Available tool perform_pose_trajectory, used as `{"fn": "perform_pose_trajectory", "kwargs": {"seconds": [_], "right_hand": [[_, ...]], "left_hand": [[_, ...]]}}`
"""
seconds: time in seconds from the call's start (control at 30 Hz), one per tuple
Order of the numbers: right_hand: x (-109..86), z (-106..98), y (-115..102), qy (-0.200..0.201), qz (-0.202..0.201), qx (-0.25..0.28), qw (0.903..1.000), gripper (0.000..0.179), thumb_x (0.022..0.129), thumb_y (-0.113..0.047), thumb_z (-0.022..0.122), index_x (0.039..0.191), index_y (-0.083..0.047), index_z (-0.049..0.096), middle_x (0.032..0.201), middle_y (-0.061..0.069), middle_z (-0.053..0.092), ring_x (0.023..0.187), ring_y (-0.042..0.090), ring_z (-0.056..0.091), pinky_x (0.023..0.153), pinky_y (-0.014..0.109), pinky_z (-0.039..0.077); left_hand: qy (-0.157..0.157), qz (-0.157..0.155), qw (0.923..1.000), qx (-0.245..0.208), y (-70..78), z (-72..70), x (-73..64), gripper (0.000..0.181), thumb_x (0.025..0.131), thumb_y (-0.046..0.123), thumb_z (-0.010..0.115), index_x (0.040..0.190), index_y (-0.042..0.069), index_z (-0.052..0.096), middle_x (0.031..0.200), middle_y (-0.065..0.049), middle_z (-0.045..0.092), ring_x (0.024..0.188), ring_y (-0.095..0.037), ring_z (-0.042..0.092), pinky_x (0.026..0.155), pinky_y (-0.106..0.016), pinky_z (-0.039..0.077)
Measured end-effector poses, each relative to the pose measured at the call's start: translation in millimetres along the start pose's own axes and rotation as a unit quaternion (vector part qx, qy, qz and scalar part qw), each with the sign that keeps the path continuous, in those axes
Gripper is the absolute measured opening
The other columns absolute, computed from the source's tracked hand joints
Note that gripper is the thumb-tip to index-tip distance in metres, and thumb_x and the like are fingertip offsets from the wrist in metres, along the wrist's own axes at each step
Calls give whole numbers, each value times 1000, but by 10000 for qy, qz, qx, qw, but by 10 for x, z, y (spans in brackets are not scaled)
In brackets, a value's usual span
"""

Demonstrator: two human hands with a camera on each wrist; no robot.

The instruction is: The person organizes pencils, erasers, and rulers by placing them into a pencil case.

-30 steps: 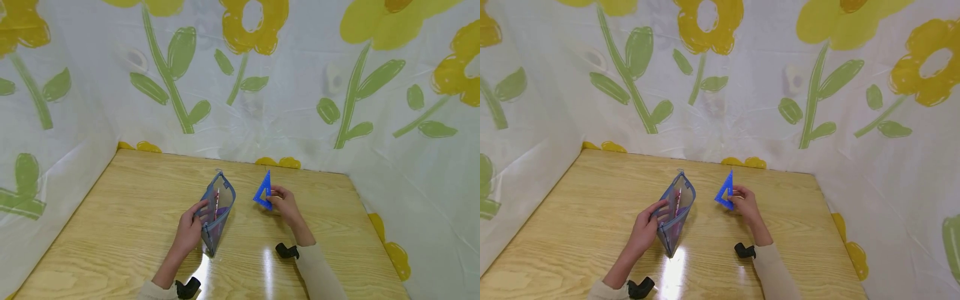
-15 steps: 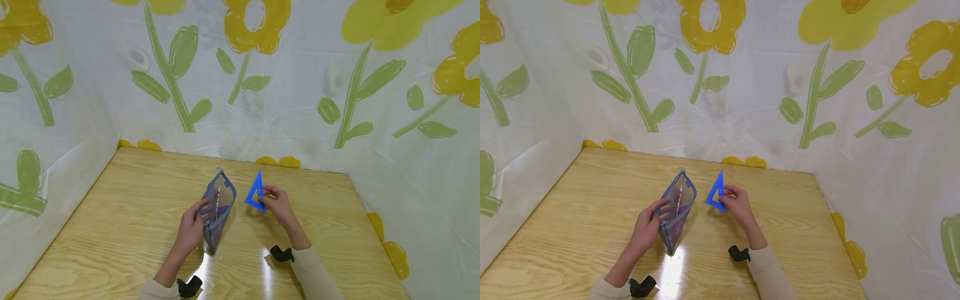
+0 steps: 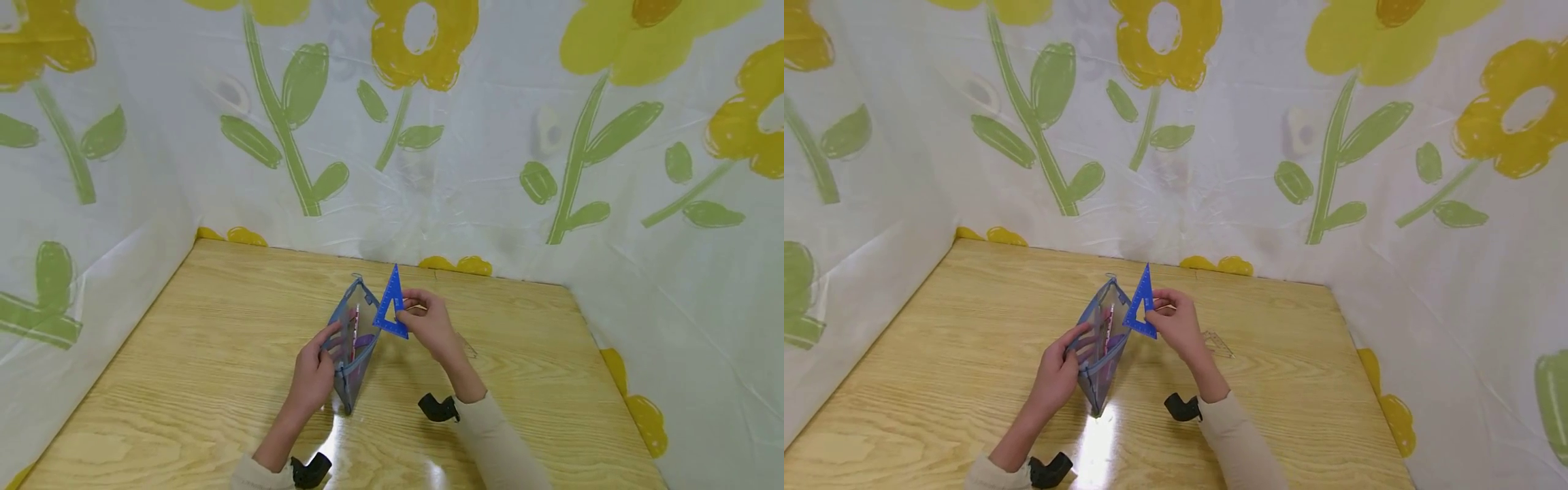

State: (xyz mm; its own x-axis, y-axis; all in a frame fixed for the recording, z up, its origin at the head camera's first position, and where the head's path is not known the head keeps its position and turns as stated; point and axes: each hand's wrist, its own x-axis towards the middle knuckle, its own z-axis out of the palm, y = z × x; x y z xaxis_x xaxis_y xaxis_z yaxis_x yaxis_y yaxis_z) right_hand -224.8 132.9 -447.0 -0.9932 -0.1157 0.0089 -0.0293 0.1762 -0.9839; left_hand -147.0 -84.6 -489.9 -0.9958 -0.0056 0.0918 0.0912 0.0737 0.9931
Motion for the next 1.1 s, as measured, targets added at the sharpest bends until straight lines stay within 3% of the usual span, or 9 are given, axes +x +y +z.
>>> {"fn": "perform_pose_trajectory", "kwargs": {"seconds": [0.1,0.17,0.27,0.33,0.4,0.7,1.1], "right_hand": [[-23,110,-55,-28,-207,-156,9997,34,88,5,66,122,2,66,98,13,61,80,17,66,62,24,53],[-42,179,-87,-31,-347,-332,9988,33,87,4,67,120,3,66,97,13,61,79,17,65,63,25,53],[-68,268,-120,-30,-399,-632,9972,30,87,2,67,117,1,67,96,13,61,81,19,66,66,26,57],[-83,313,-133,-30,-350,-847,9958,29,88,0,68,116,0,67,96,12,62,81,19,67,68,28,60],[-94,348,-143,-27,-299,-1000,9945,28,88,-2,68,116,-1,67,96,12,62,82,20,67,68,30,61],[-124,454,-208,-75,-317,-1228,9919,29,86,-3,69,115,1,68,94,12,63,78,19,63,65,29,60],[-195,521,-285,-281,-145,-1323,9907,28,88,-4,71,115,1,67,94,9,61,81,19,61,67,29,59]], "left_hand": [[77,39,9999,58,14,14,-25,53,97,-12,25,147,-10,43,144,-37,48,123,-54,57,44,-18,37],[125,139,9997,130,31,29,-45,53,97,-12,26,147,-11,43,143,-37,49,122,-54,57,48,-19,44],[189,331,9990,217,42,53,-66,52,96,-14,28,147,-13,41,143,-38,48,122,-54,57,77,-28,63],[201,396,9987,255,41,64,-77,52,97,-14,28,147,-13,40,143,-38,48,124,-54,56,97,-39,59],[217,425,9984,288,34,70,-83,52,97,-14,28,148,-14,39,143,-37,48,126,-53,55,105,-47,52],[343,685,9961,430,24,88,-103,51,95,-15,30,144,-16,42,138,-38,52,125,-51,57,103,-51,53],[451,649,9950,604,36,81,-112,51,95,-15,34,145,-14,43,136,-37,55,122,-46,59,101,-51,56]]}}
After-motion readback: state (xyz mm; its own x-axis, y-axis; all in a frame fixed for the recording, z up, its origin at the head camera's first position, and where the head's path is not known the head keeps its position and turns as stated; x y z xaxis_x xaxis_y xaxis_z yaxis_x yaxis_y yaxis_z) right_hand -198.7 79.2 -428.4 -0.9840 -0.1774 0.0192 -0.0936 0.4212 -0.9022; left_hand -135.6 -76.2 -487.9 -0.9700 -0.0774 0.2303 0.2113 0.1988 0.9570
